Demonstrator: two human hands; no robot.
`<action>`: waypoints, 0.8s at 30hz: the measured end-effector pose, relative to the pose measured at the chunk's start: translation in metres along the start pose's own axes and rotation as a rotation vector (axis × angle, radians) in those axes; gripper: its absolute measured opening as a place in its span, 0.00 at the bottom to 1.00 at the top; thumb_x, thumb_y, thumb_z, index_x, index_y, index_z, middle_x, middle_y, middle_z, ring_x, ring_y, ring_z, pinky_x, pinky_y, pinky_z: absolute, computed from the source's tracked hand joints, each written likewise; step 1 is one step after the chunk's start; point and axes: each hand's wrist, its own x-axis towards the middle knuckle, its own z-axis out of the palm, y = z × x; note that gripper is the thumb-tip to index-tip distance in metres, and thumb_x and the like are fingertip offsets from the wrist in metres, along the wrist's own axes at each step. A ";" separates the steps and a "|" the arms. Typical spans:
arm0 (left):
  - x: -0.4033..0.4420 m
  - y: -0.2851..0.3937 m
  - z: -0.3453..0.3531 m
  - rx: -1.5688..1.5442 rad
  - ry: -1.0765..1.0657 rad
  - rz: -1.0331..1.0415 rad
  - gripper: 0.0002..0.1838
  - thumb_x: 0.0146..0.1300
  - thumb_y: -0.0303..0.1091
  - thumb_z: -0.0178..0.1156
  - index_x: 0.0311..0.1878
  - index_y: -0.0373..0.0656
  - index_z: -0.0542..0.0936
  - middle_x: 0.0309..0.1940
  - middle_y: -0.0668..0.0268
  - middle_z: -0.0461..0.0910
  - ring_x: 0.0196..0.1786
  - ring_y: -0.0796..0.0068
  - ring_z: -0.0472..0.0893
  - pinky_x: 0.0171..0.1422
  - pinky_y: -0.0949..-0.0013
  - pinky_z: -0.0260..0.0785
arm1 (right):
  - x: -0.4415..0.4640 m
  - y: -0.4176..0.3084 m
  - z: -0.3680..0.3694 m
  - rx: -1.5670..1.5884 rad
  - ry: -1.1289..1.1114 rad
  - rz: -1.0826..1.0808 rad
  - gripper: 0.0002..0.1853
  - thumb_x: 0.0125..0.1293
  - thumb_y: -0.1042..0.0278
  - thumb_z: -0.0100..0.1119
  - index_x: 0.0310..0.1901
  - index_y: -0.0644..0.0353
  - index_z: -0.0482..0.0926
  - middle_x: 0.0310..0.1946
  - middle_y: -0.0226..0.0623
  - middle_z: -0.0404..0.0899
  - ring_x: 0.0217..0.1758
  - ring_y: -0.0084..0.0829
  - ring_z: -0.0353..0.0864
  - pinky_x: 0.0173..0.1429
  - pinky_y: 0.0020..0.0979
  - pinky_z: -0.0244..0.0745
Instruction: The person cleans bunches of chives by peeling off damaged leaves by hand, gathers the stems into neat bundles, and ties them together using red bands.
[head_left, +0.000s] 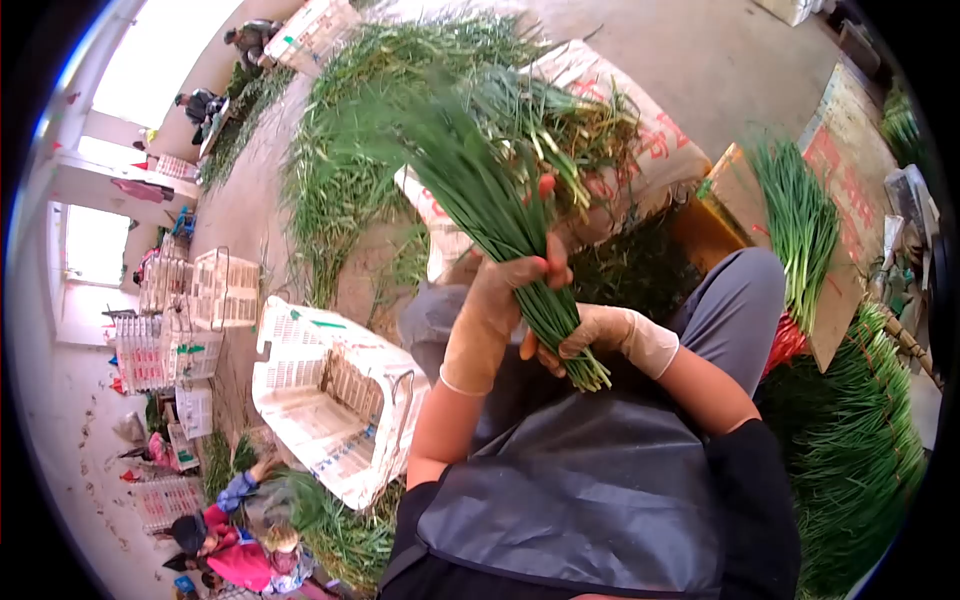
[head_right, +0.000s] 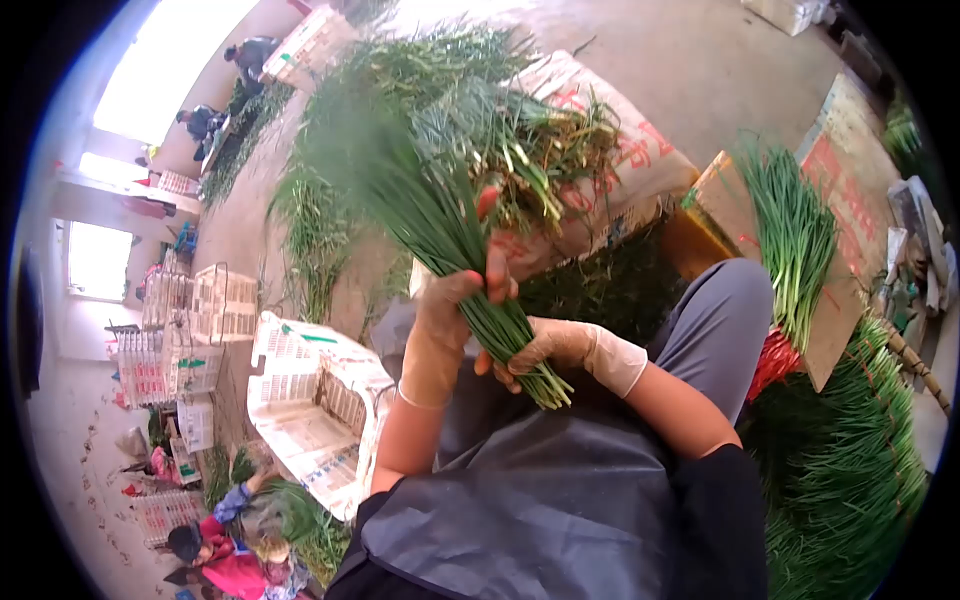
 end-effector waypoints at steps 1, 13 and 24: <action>0.000 0.005 0.010 0.062 0.091 -0.007 0.39 0.50 0.36 0.71 0.65 0.42 0.65 0.37 0.63 0.77 0.34 0.73 0.76 0.41 0.69 0.70 | -0.002 -0.007 -0.004 0.026 -0.089 0.038 0.30 0.51 0.62 0.71 0.53 0.68 0.71 0.31 0.37 0.78 0.36 0.28 0.79 0.44 0.30 0.75; 0.045 0.032 0.062 1.328 0.437 0.777 0.19 0.54 0.32 0.66 0.48 0.37 0.74 0.36 0.57 0.81 0.39 0.63 0.82 0.44 0.66 0.71 | -0.045 -0.142 0.091 -1.334 1.052 -1.130 0.32 0.54 0.52 0.70 0.55 0.61 0.68 0.32 0.35 0.73 0.31 0.26 0.74 0.37 0.27 0.71; 0.057 0.033 0.061 1.167 0.398 0.371 0.18 0.56 0.29 0.64 0.49 0.39 0.75 0.35 0.64 0.80 0.35 0.76 0.77 0.40 0.73 0.69 | -0.059 -0.130 0.068 -1.190 1.157 -1.410 0.13 0.62 0.78 0.55 0.48 0.59 0.75 0.25 0.26 0.75 0.21 0.16 0.70 0.25 0.22 0.65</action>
